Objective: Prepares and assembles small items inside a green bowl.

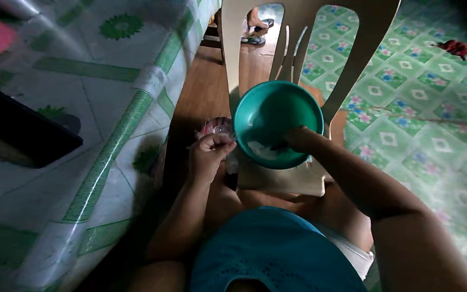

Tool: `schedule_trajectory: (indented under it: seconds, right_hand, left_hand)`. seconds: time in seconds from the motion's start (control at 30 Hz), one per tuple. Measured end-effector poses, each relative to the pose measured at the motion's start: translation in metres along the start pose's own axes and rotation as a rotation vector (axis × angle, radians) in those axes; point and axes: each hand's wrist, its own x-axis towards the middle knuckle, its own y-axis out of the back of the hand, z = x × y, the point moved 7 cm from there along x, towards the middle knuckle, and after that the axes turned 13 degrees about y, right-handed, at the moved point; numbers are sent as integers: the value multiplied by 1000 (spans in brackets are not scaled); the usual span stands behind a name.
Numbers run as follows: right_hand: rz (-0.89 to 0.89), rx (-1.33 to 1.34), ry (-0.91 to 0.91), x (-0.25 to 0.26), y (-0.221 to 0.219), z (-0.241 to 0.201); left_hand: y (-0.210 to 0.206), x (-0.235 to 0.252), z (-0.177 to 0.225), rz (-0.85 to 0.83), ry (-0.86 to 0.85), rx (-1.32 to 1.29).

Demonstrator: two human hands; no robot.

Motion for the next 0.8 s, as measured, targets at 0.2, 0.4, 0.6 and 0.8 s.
schedule_trajectory:
  seconds: [0.2, 0.4, 0.6, 0.8]
  right_hand:
    - [-53, 248, 38, 7, -1, 4]
    - [30, 496, 29, 10, 3, 4]
    - [96, 352, 120, 22, -8, -2]
    - [221, 172, 46, 22, 23, -1]
  left_hand:
    - [-9, -2, -18, -33, 20, 77]
    - [-17, -6, -36, -54, 118, 146]
    - [-21, -2, -46, -87, 144, 132]
    - [-20, -2, -48, -74, 150, 138]
